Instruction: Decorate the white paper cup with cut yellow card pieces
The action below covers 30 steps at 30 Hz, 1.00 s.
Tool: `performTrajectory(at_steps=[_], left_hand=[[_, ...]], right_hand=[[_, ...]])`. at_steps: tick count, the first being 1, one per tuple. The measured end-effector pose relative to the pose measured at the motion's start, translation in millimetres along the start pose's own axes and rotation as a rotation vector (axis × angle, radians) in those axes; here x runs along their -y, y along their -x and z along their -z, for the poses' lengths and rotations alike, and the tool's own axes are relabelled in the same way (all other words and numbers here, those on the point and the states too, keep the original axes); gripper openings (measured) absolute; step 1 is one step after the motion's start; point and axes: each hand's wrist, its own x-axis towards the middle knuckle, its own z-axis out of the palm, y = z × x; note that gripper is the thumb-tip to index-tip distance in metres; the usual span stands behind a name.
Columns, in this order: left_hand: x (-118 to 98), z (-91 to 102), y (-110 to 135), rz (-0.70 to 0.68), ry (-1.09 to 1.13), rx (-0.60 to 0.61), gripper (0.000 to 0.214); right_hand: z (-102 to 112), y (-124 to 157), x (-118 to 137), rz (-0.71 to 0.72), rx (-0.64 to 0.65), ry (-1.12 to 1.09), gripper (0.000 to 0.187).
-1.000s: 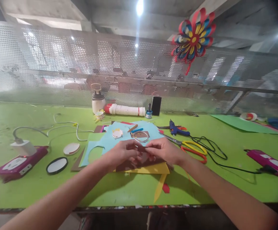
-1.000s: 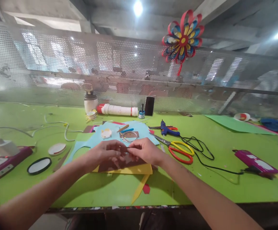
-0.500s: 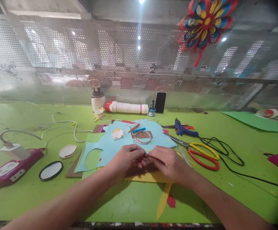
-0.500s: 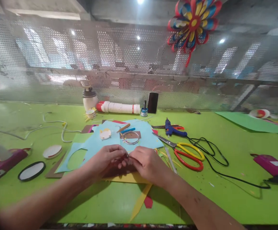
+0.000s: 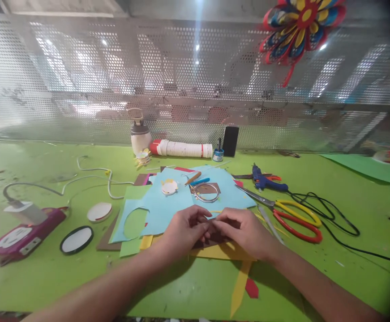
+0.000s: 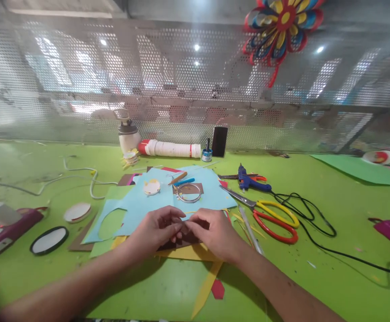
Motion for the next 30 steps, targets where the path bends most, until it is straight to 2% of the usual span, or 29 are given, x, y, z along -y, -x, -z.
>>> performTrajectory(at_steps=[6, 10, 16, 18, 21, 23, 25, 28, 30], left_hand=[[1.4, -1.0, 0.0, -0.038, 0.062, -0.013, 0.028], [-0.8, -4.1, 5.9, -0.050, 0.042, -0.028, 0.015], [-5.4, -5.7, 10.2, -0.070, 0.022, -0.009, 0.013], [-10.1, -1.8, 9.2, -0.067, 0.019, -0.015, 0.014], [-18.9, 7.9, 5.8, -0.101, 0.018, -0.077, 0.011], [-22.5, 15.3, 1.5, -0.150, 0.019, -0.155, 0.010], [-22.5, 21.2, -3.7, -0.169, 0.019, -0.212, 0.013], [-18.7, 24.2, -8.2, -0.145, 0.011, -0.228, 0.014], [-17.4, 22.6, -7.1, -0.135, 0.007, -0.210, 0.015]], right_hand=[[-3.8, 1.2, -0.3, -0.053, 0.017, -0.153, 0.024], [0.2, 1.5, -0.2, -0.034, 0.012, -0.169, 0.023], [-2.7, 2.9, 4.3, 0.042, 0.033, -0.106, 0.022], [-0.9, 2.2, 3.1, 0.052, -0.003, -0.065, 0.025], [9.4, -4.2, -4.9, 0.042, -0.217, -0.013, 0.027], [21.0, -10.9, -11.7, 0.058, -0.394, -0.070, 0.027], [34.7, -16.0, -15.9, 0.091, -0.488, -0.152, 0.023], [55.1, -15.3, -12.9, 0.070, -0.482, -0.136, 0.021], [68.3, -9.0, -7.9, 0.044, -0.385, 0.031, 0.022]])
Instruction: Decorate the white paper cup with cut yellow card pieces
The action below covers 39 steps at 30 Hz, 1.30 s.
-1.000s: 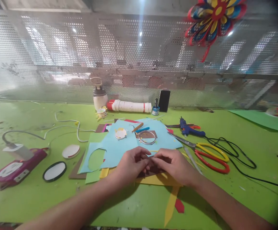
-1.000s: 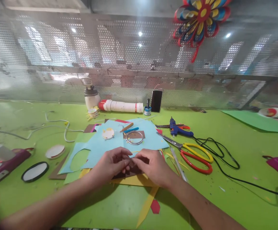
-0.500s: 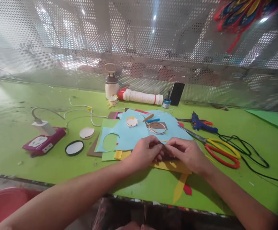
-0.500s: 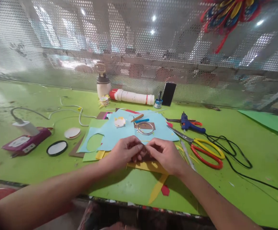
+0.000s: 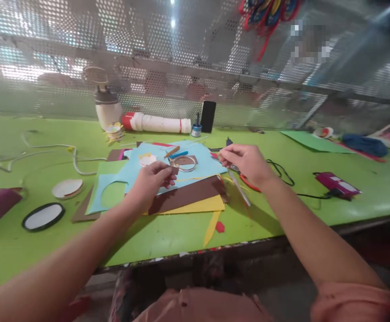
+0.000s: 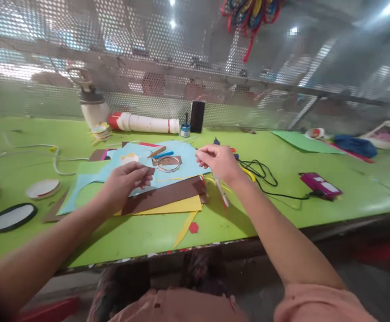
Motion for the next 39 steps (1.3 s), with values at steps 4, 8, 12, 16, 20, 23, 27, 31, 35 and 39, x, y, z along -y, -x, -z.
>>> performTrajectory(at_steps=[4, 8, 12, 16, 20, 23, 27, 31, 35, 39], left_hand=[[-3.4, -4.8, 8.6, 0.011, -0.028, 0.034, 0.019], [-2.8, -8.5, 13.4, 0.046, -0.110, 0.090, 0.023], [5.0, -10.1, 11.4, 0.070, -0.137, 0.125, 0.032], [8.3, -11.2, 12.1, 0.130, -0.085, 0.138, 0.034], [5.6, -12.5, 14.7, 0.144, -0.010, 0.131, 0.029], [6.1, -12.2, 13.7, 0.153, 0.032, 0.112, 0.027], [10.5, -9.7, 9.7, 0.176, 0.058, 0.126, 0.031], [11.3, -8.6, 8.6, 0.230, 0.052, 0.137, 0.035], [8.0, -9.2, 10.6, 0.262, 0.042, 0.116, 0.033], [7.2, -9.6, 10.5, 0.257, -0.003, 0.125, 0.032]], right_hand=[[35.4, 3.0, -6.2, -0.009, 0.201, 0.536, 0.022], [71.0, -3.1, -33.9, -0.104, 0.156, 0.695, 0.023], [81.6, -11.9, -54.8, -0.151, 0.132, 0.750, 0.025], [69.4, -19.8, -62.2, -0.151, 0.165, 0.752, 0.023], [59.8, -31.9, -64.3, -0.126, 0.168, 0.762, 0.023], [54.7, -43.4, -63.9, -0.102, 0.141, 0.757, 0.023], [42.3, -50.0, -60.4, -0.067, 0.086, 0.706, 0.026], [31.0, -43.5, -60.5, -0.051, 0.011, 0.649, 0.027], [33.5, -34.9, -66.9, -0.051, -0.049, 0.624, 0.027], [46.2, -30.9, -75.1, -0.079, -0.093, 0.629, 0.028]])
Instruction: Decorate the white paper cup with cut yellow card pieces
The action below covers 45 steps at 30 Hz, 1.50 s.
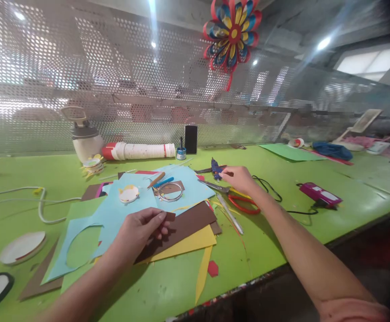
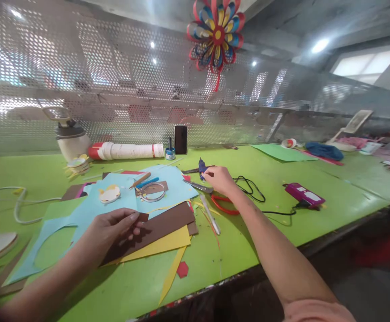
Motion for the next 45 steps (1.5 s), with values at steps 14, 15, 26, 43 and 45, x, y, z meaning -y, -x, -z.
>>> performTrajectory(at_steps=[14, 15, 26, 43, 45], left_hand=[[-1.7, -1.7, 0.0, -0.047, -0.063, -0.084, 0.032], [-1.9, -1.6, 0.0, -0.045, -0.043, -0.093, 0.032], [-3.5, 2.1, -1.5, -0.089, -0.027, -0.073, 0.029], [-4.2, 6.5, -9.0, -0.138, 0.050, -0.072, 0.022], [-5.3, 7.6, -9.6, -0.146, 0.109, -0.080, 0.021]], right_hand=[[1.7, -4.5, -31.6, -0.015, 0.248, 0.214, 0.013], [1.8, -6.3, -34.1, -0.009, 0.265, 0.250, 0.014], [-22.3, -49.6, -57.5, -0.010, 0.212, 0.441, 0.031], [24.6, -39.3, -38.5, -0.035, -0.018, -0.347, 0.039], [37.7, -20.6, -12.3, 0.033, 0.041, -0.483, 0.039]])
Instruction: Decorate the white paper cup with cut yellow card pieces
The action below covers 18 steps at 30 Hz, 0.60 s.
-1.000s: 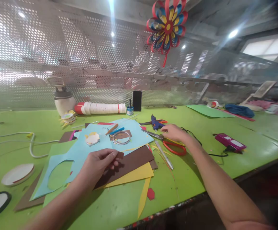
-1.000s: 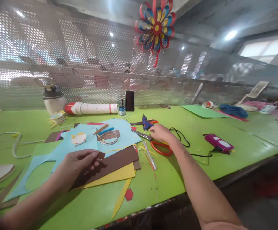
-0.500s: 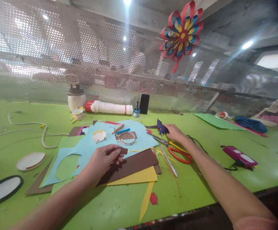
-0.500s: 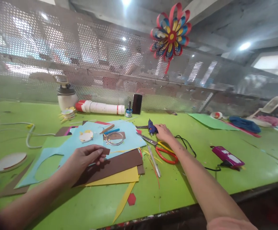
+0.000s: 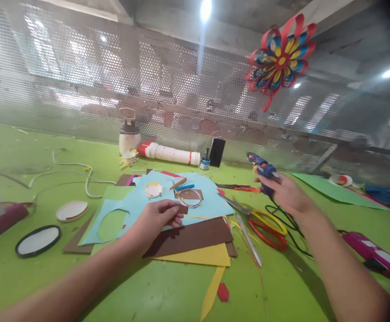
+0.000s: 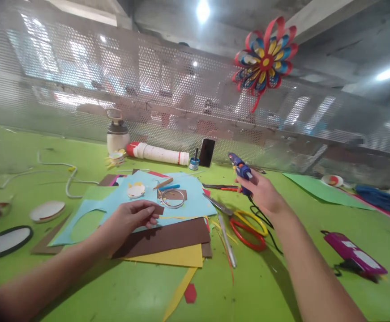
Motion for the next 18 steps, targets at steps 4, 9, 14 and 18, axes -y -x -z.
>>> performTrajectory(at_steps=[4, 9, 14, 18], left_hand=[[-0.3, 2.5, -2.7, -0.027, 0.118, -0.021, 0.021], [1.9, 4.1, -4.7, 0.015, 0.179, -0.001, 0.021], [-1.4, -1.3, -0.7, 0.054, 0.157, -0.003, 0.018], [-6.3, -7.1, 5.2, 0.057, 0.059, -0.019, 0.018]], right_hand=[[-21.6, 41.5, 56.3, 0.046, 0.405, -0.346, 0.026], [-47.5, 69.0, 77.3, 0.045, 0.669, -0.354, 0.030], [-50.6, 79.7, 61.6, -0.002, 0.734, -0.359, 0.034], [-47.9, 86.9, 53.8, -0.043, 0.735, -0.378, 0.034]])
